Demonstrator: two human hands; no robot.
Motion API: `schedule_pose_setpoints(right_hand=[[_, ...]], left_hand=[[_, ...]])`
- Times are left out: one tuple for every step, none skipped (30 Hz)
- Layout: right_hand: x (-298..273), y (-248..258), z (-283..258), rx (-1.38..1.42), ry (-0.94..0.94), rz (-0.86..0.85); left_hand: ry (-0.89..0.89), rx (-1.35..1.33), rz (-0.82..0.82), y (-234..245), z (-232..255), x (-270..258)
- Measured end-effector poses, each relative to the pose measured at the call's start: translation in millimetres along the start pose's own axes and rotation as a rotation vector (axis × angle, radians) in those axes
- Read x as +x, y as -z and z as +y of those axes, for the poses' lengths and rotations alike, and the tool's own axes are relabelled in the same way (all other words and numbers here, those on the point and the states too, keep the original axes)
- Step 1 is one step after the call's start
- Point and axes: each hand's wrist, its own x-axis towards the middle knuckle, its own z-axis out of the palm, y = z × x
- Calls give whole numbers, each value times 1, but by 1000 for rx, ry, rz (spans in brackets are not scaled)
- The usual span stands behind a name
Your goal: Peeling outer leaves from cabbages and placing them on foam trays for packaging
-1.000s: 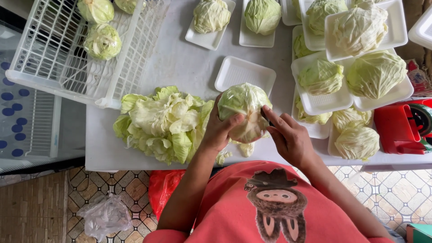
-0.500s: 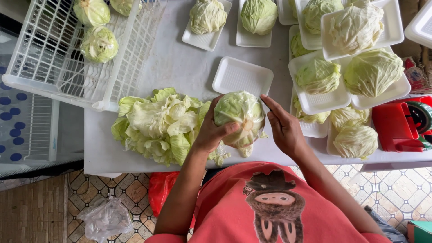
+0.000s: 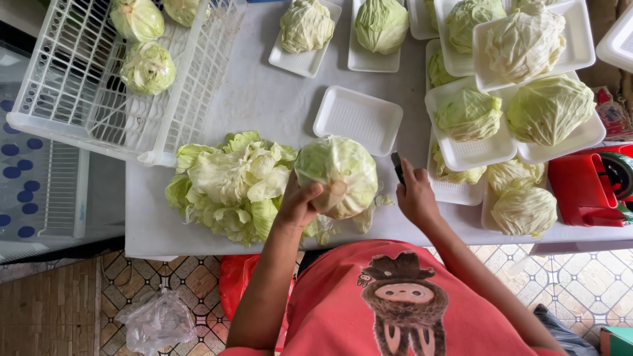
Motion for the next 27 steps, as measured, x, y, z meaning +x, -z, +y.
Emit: schedule_pose_setpoints(right_hand=[[0, -11, 10, -94, 51, 65], [0, -22, 21, -187, 103, 130], [0, -12, 12, -187, 103, 127], [0, -1, 3, 64, 165, 190], [0, 9, -6, 315, 223, 254], [-5, 29, -28, 315, 219, 255], [-10, 48, -49, 522, 236, 245], [-15, 69, -71, 728, 252, 235], [-16, 76, -82, 729, 248, 240], [-18, 83, -92, 700, 280, 228], [-19, 90, -103, 670, 314, 216], [-17, 91, -102, 669, 313, 221], [-14, 91, -100, 650, 307, 194], [-10, 92, -100, 631, 301, 167], [-11, 93, -100, 630, 304, 165], [-12, 94, -101, 585, 294, 167], [-12, 95, -102, 541, 284, 169], [-11, 90, -98, 541, 287, 165], [-9, 84, -93, 420, 323, 224], [-7, 79, -88, 299, 357, 282], [-3, 82, -92, 300, 359, 281], [1, 84, -95, 338, 354, 312], [4, 87, -98, 376, 349, 339], [5, 83, -94, 377, 351, 334], [7, 79, -91, 381, 295, 321], [9, 76, -88, 385, 240, 307], [10, 75, -88, 383, 243, 307]], left_hand=[[-20, 5, -28, -4, 2, 1], [-39, 9, -57, -8, 3, 2], [-39, 9, -54, -2, -4, 3], [-69, 53, -80, 4, -12, 4], [-96, 96, -109, 10, -19, 6], [-92, 96, -109, 0, -12, 3], [-82, 146, -117, -10, -4, 2], [-73, 197, -124, -21, 3, 0], [-68, 196, -129, -23, 4, 1], [-66, 217, -139, -26, 6, 1], [-68, 238, -149, -29, 7, 1], [-67, 238, -154, -30, 10, 1], [-69, 267, -157, -32, 13, 1], [-72, 297, -159, -34, 16, 0], [-76, 296, -157, -36, 17, -2], [-88, 316, -156, -38, 19, -3], [-101, 337, -152, -40, 20, -5], [-104, 337, -148, -43, 21, -7], [-108, 348, -146, -45, 22, -9], [-113, 359, -143, -48, 23, -11], [-114, 360, -141, -45, 21, -11], [-99, 354, -159, -42, 18, -11], [-84, 346, -174, -38, 15, -12], [-86, 346, -169, -36, 14, -13], [-65, 339, -204, -33, 15, -12], [-43, 332, -240, -31, 15, -12], [-47, 331, -240, -24, 10, -11]])
